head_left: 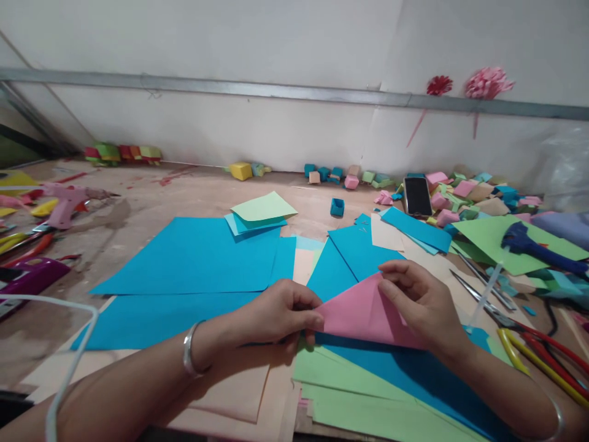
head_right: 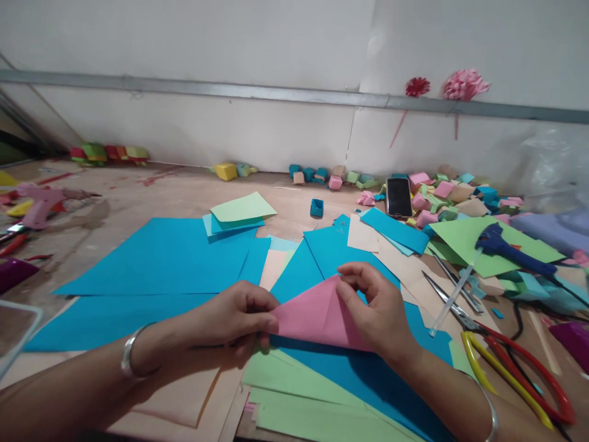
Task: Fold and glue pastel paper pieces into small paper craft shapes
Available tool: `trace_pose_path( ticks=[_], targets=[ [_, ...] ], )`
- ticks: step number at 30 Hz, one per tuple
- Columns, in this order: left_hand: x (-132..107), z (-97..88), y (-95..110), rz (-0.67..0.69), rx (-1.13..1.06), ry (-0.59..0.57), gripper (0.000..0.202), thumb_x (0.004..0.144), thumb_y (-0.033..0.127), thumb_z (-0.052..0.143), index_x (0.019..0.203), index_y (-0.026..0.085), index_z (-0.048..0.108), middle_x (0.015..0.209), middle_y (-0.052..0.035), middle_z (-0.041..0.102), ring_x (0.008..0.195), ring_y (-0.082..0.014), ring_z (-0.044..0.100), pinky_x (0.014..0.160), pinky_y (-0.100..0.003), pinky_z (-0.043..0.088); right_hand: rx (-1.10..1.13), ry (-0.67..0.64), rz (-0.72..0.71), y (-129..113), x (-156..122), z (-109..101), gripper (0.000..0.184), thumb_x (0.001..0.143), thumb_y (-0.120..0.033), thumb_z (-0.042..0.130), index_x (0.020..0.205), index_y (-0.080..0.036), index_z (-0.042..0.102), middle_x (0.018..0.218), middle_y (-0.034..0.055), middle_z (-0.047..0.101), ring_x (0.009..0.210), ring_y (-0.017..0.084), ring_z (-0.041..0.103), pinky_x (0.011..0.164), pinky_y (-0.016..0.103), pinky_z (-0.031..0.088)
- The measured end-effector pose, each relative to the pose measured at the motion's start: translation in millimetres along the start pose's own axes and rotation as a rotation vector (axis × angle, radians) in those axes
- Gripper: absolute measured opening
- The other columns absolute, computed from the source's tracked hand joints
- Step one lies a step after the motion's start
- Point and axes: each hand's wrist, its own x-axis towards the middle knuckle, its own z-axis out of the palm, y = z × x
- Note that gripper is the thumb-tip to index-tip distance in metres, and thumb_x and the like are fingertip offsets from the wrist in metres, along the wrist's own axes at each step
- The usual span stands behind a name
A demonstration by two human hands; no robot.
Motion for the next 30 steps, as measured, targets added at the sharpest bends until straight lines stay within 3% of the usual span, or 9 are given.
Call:
trace_pose_path(
  ticks=[2,6,10,14,20,25,30],
  targets=[
    [-1,-1.0,0,-0.05,-0.066,-0.081,0.023,0.083,0.036,0.062,0.081,0.014,0.065,0.067,-0.0019,0.069,0.038,-0.0078,0.053,0.035,-0.017,0.034,-0.057,-0.018,0.003,3,2,-1,0.023,0.086,-0.035,0.062,0.103,-0.02,0.061,0.086,0.0048,0.068,0.081,0.019,0.065,0.073,0.03,0.051],
    [-2,-3.2,-1,0.049,-0.056,-0.139,0.028,0.088,0.038,0.058,0.094,0.013,0.067,0.076,-0.0044,0.07,0.045,-0.0066,0.056,0.044,-0.017,0.043,-0.168,-0.026,0.021,10,7,-4,0.024,0.086,-0.035,0.06,0.105,-0.02,0.062,0.092,0.0063,0.07,0.085,0.021,0.066,0.074,0.033,0.05],
    [-1,-2.8,-3,0.095,-0.072,-0.135,0.03,0.091,0.036,0.055,0.109,0.014,0.064,0.087,-0.0061,0.071,0.053,-0.0069,0.061,0.049,-0.017,0.046,-0.189,0.001,-0.002,14,12,-8,0.024,0.085,-0.035,0.061,0.104,-0.02,0.062,0.091,0.0056,0.07,0.085,0.021,0.066,0.075,0.033,0.051],
    [2,-1.5,-6,0.065,-0.126,-0.123,0.032,0.091,0.037,0.055,0.11,0.012,0.062,0.094,-0.0093,0.071,0.055,-0.0106,0.065,0.043,-0.019,0.046,-0.188,0.029,-0.001,12,13,-9,0.024,0.084,-0.036,0.062,0.102,-0.021,0.063,0.092,0.0055,0.07,0.086,0.021,0.065,0.075,0.032,0.051],
    [2,-2.0,-8,0.053,-0.21,-0.144,0.049,0.09,0.033,0.057,0.133,0.013,0.043,0.096,-0.0137,0.072,0.058,-0.0131,0.068,0.044,-0.019,0.045,-0.171,0.026,0.005,10,11,-7,0.025,0.084,-0.038,0.062,0.104,-0.021,0.062,0.091,0.0064,0.07,0.084,0.022,0.065,0.071,0.034,0.051],
    [-3,1.3,-6,0.028,-0.164,-0.136,0.034,0.089,0.039,0.058,0.11,0.013,0.054,0.089,-0.0103,0.072,0.057,-0.0117,0.065,0.047,-0.02,0.045,-0.164,-0.028,0.022,12,13,-6,0.028,0.085,-0.039,0.062,0.106,-0.021,0.06,0.087,0.0056,0.07,0.082,0.022,0.066,0.069,0.033,0.051],
    [-6,5.1,3,0.117,0.055,0.043,0.02,0.081,0.033,0.063,0.076,0.013,0.062,0.068,-0.0001,0.062,0.06,-0.0093,0.055,0.052,-0.019,0.039,-0.152,-0.072,0.04,8,10,-3,0.027,0.085,-0.038,0.062,0.105,-0.021,0.059,0.085,0.0046,0.07,0.081,0.021,0.067,0.068,0.03,0.05]
  ],
)
